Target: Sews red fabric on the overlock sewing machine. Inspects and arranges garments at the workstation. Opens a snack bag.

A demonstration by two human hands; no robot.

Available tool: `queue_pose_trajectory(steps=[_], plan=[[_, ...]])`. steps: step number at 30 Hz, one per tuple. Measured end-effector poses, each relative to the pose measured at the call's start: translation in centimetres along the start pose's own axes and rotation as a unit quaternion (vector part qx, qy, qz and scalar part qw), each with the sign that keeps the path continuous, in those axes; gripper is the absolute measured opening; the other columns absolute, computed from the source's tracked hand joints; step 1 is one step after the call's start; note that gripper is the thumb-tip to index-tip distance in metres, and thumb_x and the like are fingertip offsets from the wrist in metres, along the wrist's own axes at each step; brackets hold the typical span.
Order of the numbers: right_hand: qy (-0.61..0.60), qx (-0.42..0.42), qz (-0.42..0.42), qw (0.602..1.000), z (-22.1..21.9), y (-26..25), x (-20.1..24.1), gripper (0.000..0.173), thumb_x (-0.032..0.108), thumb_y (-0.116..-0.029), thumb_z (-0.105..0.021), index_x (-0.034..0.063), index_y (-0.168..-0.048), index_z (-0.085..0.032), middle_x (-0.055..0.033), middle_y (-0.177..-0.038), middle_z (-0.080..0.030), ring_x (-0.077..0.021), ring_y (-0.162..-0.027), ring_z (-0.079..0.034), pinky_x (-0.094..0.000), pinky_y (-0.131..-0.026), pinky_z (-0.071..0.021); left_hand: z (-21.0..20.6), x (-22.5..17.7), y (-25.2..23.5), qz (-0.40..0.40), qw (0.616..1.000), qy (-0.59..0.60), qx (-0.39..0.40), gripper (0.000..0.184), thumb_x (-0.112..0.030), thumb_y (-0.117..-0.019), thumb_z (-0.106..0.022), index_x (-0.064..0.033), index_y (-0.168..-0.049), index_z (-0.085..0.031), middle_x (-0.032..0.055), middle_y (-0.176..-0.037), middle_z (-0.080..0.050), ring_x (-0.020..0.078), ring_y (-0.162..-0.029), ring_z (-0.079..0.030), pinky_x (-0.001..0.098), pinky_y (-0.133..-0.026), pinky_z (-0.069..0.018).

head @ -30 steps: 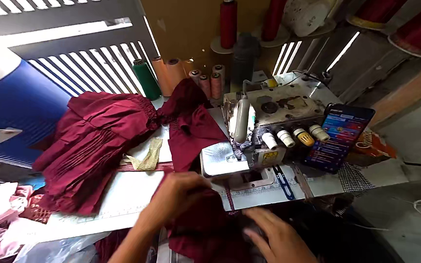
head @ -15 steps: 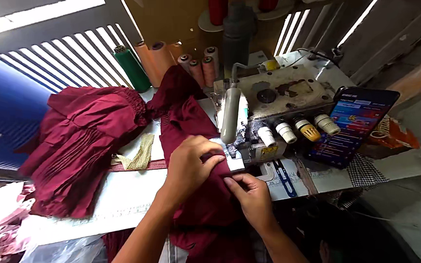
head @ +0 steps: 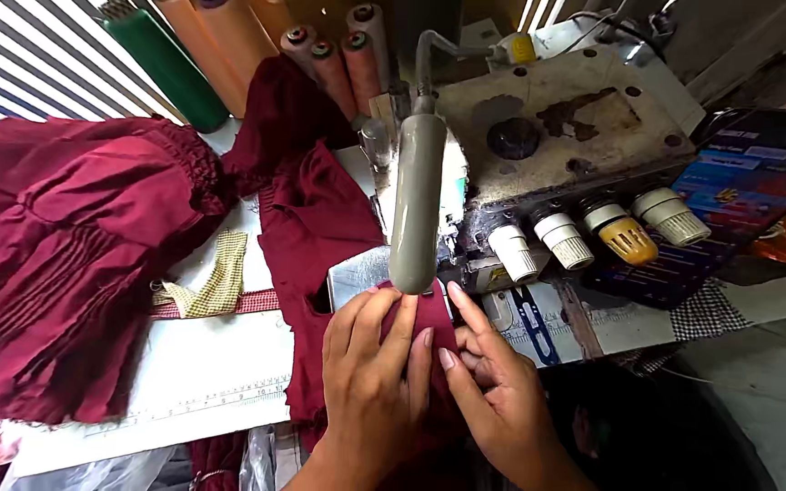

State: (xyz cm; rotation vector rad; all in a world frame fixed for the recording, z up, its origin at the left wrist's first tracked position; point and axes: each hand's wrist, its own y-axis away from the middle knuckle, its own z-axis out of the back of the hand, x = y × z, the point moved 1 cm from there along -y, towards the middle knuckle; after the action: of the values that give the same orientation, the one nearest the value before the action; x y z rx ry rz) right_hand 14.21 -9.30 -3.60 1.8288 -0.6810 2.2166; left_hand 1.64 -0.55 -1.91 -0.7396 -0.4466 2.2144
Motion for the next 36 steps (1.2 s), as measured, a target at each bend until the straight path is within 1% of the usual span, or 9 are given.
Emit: queue_pose_trajectory(steps=[4,8,15,17,20,22,27,32,36], plan=[[0.044,-0.038,0.05,0.997,-0.1,0.6,-0.1,0.032,0.005,-0.0997,-0.059,-0.0058,-0.129,-0.067,-0.0102,-0.118,-0.074,-0.0055,-0.098,-0.071,-0.0182,-0.084,-0.0606,-0.2,0.3,-0.5,-0.004,1.0,0.0,0.008,0.037,-0.033,-0.1021,-0.054,-0.0111,-0.121,-0.077,0.0091,-0.124,-0.07,0.0256,-0.121,-0.059,0.0412,-0.106,-0.0432],[0.072,-0.056,0.054,0.994,-0.3,0.7,-0.1,0.031,0.005,-0.0991,-0.059,-0.0045,-0.126,-0.07,-0.0099,-0.115,-0.074,-0.0062,-0.099,-0.071,-0.018,-0.085,-0.0602,-0.1,0.3,-0.4,-0.008,1.0,-0.006,0.016,0.038,-0.031,-0.1024,-0.052,-0.0108,-0.123,-0.076,0.0089,-0.127,-0.07,0.0262,-0.123,-0.058,0.0417,-0.106,-0.043],[0.088,-0.07,0.035,0.993,-0.5,0.1,-0.1,0.037,0.007,-0.0973,-0.063,-0.0053,-0.132,-0.065,-0.0066,-0.111,-0.076,-0.0043,-0.092,-0.071,-0.0183,-0.079,-0.0606,0.1,1.2,-1.8,-0.022,0.998,-0.004,0.064,0.04,-0.03,-0.1044,-0.045,-0.0116,-0.125,-0.075,0.0094,-0.135,-0.065,0.0283,-0.129,-0.055,0.0453,-0.107,-0.0432],[0.061,-0.077,-0.006,0.995,-0.8,0.1,-0.8,0.043,0.01,-0.0955,-0.067,-0.0057,-0.135,-0.059,-0.0001,-0.092,-0.072,-0.0023,-0.075,-0.067,-0.0173,-0.066,-0.0577,0.4,1.8,-2.4,-0.029,0.997,0.006,0.077,0.039,-0.031,-0.1045,-0.047,-0.0119,-0.125,-0.074,0.0084,-0.137,-0.063,0.0266,-0.133,-0.053,0.0456,-0.11,-0.0417],[-0.004,-0.065,-0.055,0.996,-0.5,1.1,-2.2,0.017,0.014,-0.0957,-0.069,0.0013,-0.107,-0.071,0.0011,-0.084,-0.073,-0.0035,-0.073,-0.069,-0.0192,-0.066,-0.0597,1.5,0.6,-1.8,-0.039,0.997,0.019,0.06,0.037,-0.035,-0.1017,-0.057,-0.0112,-0.125,-0.074,0.0086,-0.133,-0.067,0.0277,-0.131,-0.057,0.0501,-0.112,-0.0429],[-0.03,-0.048,-0.063,0.996,-0.1,1.9,-2.6,0.014,0.016,-0.0965,-0.069,0.0039,-0.099,-0.074,0.0014,-0.084,-0.074,-0.0033,-0.075,-0.07,-0.0197,-0.069,-0.0605,1.7,-0.8,-0.5,-0.048,0.997,0.032,0.046,0.037,-0.039,-0.0982,-0.065,-0.0129,-0.123,-0.074,0.007,-0.126,-0.071,0.0265,-0.125,-0.062,0.0506,-0.111,-0.0449],[-0.013,-0.066,-0.046,0.997,0.2,1.8,-1.4,0.011,0.013,-0.0953,-0.07,0.0034,-0.099,-0.074,0.0004,-0.086,-0.075,-0.0043,-0.076,-0.071,-0.0192,-0.069,-0.0608,0.5,0.2,0.4,-0.053,0.997,0.056,0.003,0.027,-0.027,-0.0979,-0.066,-0.0097,-0.116,-0.076,0.007,-0.123,-0.074,0.0255,-0.125,-0.065,0.0526,-0.114,-0.0449],[-0.004,-0.087,-0.032,0.996,-0.1,0.4,-0.8,0.012,0.011,-0.0937,-0.071,0.0022,-0.101,-0.073,0.0014,-0.083,-0.073,-0.0023,-0.071,-0.068,-0.0169,-0.064,-0.0584,1.0,1.9,-1.5,-0.047,0.993,0.106,0.028,0.024,-0.02,-0.0982,-0.061,-0.0097,-0.111,-0.078,0.005,-0.122,-0.075,0.0234,-0.127,-0.064,0.0513,-0.114,-0.0469],[-0.022,-0.115,-0.021,0.993,-0.7,0.1,-0.5,0.022,0.005,-0.0907,-0.073,0.0015,-0.109,-0.06,0.0012,-0.08,-0.072,-0.0038,-0.068,-0.069,-0.0174,-0.06,-0.0582,1.4,2.1,-2.1,-0.074,0.991,0.099,0.048,0.023,-0.016,-0.0996,-0.061,-0.0095,-0.113,-0.078,0.006,-0.124,-0.073,0.0248,-0.13,-0.062,0.0498,-0.114,-0.0472]])
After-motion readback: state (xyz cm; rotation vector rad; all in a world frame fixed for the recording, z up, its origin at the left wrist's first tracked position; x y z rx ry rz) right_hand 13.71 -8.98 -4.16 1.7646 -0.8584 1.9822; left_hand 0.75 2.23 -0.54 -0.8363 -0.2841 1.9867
